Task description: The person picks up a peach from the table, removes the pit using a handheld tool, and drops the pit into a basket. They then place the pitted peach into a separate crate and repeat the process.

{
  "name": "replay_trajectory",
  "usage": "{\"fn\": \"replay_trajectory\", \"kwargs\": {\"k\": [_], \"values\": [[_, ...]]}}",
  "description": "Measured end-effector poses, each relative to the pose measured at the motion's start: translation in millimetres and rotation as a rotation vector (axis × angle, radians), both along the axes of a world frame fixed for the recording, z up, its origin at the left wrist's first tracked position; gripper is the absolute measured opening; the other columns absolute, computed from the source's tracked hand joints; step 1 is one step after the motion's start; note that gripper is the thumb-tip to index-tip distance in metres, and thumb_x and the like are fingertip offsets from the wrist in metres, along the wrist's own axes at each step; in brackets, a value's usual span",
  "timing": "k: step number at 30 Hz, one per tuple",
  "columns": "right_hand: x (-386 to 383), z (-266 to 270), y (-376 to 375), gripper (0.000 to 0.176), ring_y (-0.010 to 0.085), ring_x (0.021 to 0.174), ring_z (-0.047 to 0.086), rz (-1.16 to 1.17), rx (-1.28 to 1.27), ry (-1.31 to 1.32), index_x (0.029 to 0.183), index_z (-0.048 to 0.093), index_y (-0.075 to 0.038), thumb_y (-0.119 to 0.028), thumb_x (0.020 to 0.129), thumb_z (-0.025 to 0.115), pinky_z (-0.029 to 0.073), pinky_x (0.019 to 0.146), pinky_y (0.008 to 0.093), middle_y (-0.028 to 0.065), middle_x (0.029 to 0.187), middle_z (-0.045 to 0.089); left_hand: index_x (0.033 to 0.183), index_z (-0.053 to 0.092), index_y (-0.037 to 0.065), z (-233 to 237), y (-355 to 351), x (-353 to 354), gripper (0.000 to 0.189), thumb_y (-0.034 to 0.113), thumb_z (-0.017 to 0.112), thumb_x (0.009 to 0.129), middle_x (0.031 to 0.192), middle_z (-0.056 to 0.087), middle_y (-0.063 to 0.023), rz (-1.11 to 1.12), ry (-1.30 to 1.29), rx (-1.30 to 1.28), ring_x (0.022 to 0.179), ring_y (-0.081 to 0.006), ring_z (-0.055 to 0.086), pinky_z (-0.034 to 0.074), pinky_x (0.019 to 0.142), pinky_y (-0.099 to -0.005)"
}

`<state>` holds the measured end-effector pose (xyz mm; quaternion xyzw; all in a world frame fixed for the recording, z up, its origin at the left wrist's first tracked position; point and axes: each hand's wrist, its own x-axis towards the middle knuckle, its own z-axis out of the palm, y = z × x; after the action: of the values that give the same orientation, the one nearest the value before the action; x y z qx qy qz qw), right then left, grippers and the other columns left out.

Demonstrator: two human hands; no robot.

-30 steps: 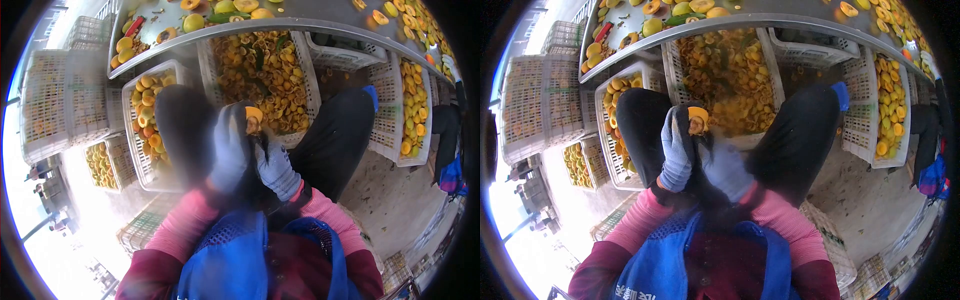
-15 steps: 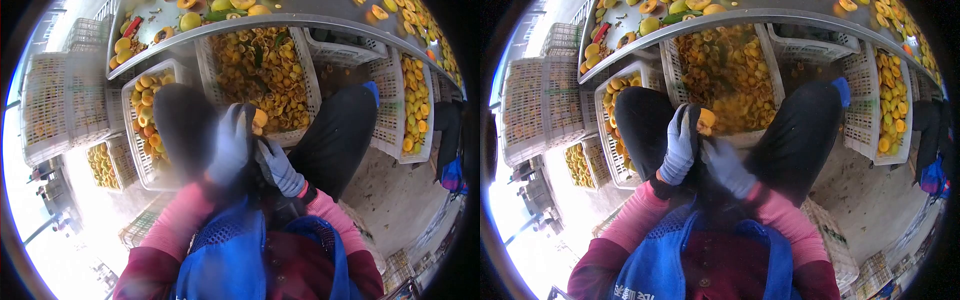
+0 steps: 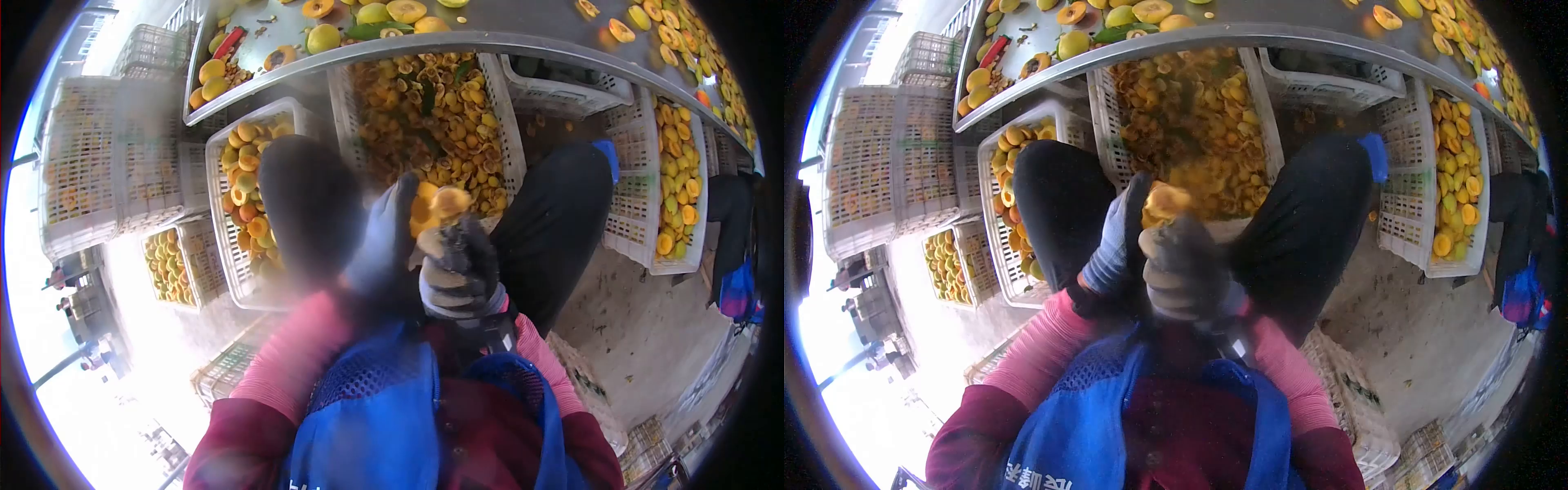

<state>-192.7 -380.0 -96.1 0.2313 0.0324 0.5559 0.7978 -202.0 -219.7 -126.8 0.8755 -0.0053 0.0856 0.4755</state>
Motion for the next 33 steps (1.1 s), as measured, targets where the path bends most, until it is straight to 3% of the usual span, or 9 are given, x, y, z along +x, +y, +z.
{"fn": "replay_trajectory", "kwargs": {"k": [5,8,11,13,17,20,25,28,33], "values": [[-1,-47,1,0.050,0.0069,0.040,0.036,0.058,-0.282,0.135,0.096,0.058,-0.010,-0.054,0.097,0.034,0.033,0.033,0.0222,-0.0028,0.054,0.038,0.128,0.044,0.000,60,32,-8,0.033,0.008,0.045,0.096,0.122,0.049,-0.0089,0.396,0.036,-0.555,0.108,-0.0168,0.050,0.045,0.094,-0.0296],[5,-51,1,0.049,0.0082,0.042,0.034,0.015,-0.279,0.056,0.096,0.062,-0.012,-0.053,0.097,0.035,0.030,0.035,0.0231,-0.0038,0.056,0.036,0.126,0.050,0.002,67,129,-27,0.038,0.021,0.052,0.093,0.121,0.054,-0.0149,0.638,-0.032,-0.055,0.115,-0.0254,0.049,0.043,0.095,-0.0365],[12,-46,-2,0.045,0.0080,0.041,0.031,0.074,-0.514,-0.024,0.089,0.061,-0.014,-0.054,0.095,0.040,0.025,0.035,0.0227,-0.0049,0.055,0.033,0.121,0.054,0.002,74,186,-5,0.052,0.035,0.066,0.082,0.118,0.055,-0.0219,0.749,0.525,0.819,0.111,-0.0361,0.051,0.043,0.092,-0.0427],[21,-29,2,0.044,0.0076,0.041,0.030,0.117,-0.778,0.004,0.086,0.059,-0.015,-0.056,0.093,0.045,0.023,0.036,0.0221,-0.0055,0.054,0.033,0.117,0.056,0.001,66,173,29,0.048,0.035,0.064,0.084,0.110,0.058,-0.0219,0.736,0.217,0.807,0.104,-0.0376,0.054,0.043,0.089,-0.0422],[17,-58,9,0.044,0.0063,0.042,0.028,0.100,-0.990,0.033,0.081,0.057,-0.017,-0.060,0.087,0.053,0.022,0.039,0.0215,-0.0080,0.054,0.034,0.105,0.063,0.000,102,58,145,0.029,0.022,0.064,0.087,0.090,0.067,-0.0152,0.297,0.095,0.347,0.080,-0.0292,0.063,0.048,0.079,-0.0367],[25,-39,14,0.042,0.0065,0.042,0.030,0.047,-1.198,0.027,0.080,0.056,-0.017,-0.058,0.088,0.053,0.024,0.039,0.0211,-0.0081,0.054,0.037,0.096,0.065,0.006,88,13,246,0.045,0.049,0.061,0.082,0.088,0.066,-0.0180,0.172,-0.032,0.682,0.087,-0.0322,0.064,0.049,0.075,-0.0402],[36,-32,9,0.039,0.0085,0.043,0.039,-0.016,-1.221,0.028,0.088,0.056,-0.015,-0.054,0.090,0.053,0.034,0.042,0.0221,-0.0050,0.057,0.044,0.103,0.062,0.010,33,-14,365,0.047,0.047,0.068,0.074,0.095,0.066,-0.0160,0.010,0.215,0.853,0.094,-0.0315,0.063,0.050,0.080,-0.0406],[39,-34,6,0.040,0.0087,0.042,0.041,-0.126,-1.283,-0.080,0.087,0.056,-0.013,-0.052,0.092,0.051,0.034,0.041,0.0224,-0.0032,0.057,0.046,0.108,0.061,0.010,29,-13,374,0.049,0.043,0.070,0.073,0.101,0.065,-0.0166,-0.347,0.335,0.251,0.099,-0.0325,0.060,0.048,0.085,-0.0404],[22,-64,-4,0.036,0.0109,0.042,0.046,-0.578,-1.808,-0.591,0.098,0.056,-0.005,-0.039,0.097,0.046,0.038,0.039,0.0243,0.0019,0.059,0.051,0.107,0.061,0.001,71,-29,263,0.045,0.023,0.076,0.072,0.101,0.064,-0.0158,-0.291,0.050,0.052,0.096,-0.0259,0.062,0.047,0.084,-0.0353]]}}
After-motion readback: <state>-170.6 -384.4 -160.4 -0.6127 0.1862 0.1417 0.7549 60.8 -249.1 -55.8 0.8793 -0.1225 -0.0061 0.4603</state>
